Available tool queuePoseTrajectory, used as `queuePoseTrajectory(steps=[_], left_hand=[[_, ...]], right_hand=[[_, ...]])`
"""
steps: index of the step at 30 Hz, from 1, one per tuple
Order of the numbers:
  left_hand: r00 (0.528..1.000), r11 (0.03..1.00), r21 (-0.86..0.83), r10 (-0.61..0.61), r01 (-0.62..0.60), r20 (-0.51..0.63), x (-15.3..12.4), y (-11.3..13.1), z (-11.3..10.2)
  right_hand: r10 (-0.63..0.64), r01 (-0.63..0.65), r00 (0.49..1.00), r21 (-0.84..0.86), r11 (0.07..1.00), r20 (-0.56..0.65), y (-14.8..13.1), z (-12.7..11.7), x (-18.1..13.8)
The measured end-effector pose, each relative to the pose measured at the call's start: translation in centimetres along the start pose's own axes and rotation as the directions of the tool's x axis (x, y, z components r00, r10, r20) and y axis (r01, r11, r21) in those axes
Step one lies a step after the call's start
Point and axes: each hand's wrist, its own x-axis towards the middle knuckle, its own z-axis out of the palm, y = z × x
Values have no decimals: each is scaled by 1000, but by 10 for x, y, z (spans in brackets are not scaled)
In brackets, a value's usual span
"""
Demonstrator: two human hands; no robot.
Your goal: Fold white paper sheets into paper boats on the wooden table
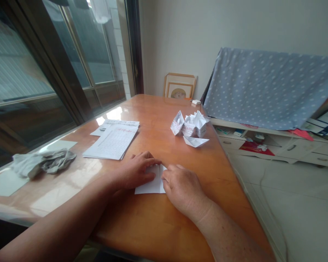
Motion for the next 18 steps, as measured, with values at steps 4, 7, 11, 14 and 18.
queuePoseTrajectory(steps=[4,7,11,14,18], left_hand=[[1000,1000,4,-8,8,9,0,0,0],[1000,1000,5,-11,11,21,0,1,-1],[999,999,-23,-34,34,3,0,2,-3],[999,996,-74,-51,49,-18,0,2,-1],[997,995,-84,-67,62,-47,-1,1,2]], right_hand=[[-3,3,1000,-7,1000,9,-1,-1,0],[5,-5,1000,-21,1000,16,-2,-1,-2],[-2,3,999,-29,1000,34,-4,-4,-5],[-19,21,999,-40,999,45,-5,-6,-7],[-52,55,997,-56,997,53,-5,-9,-9]])
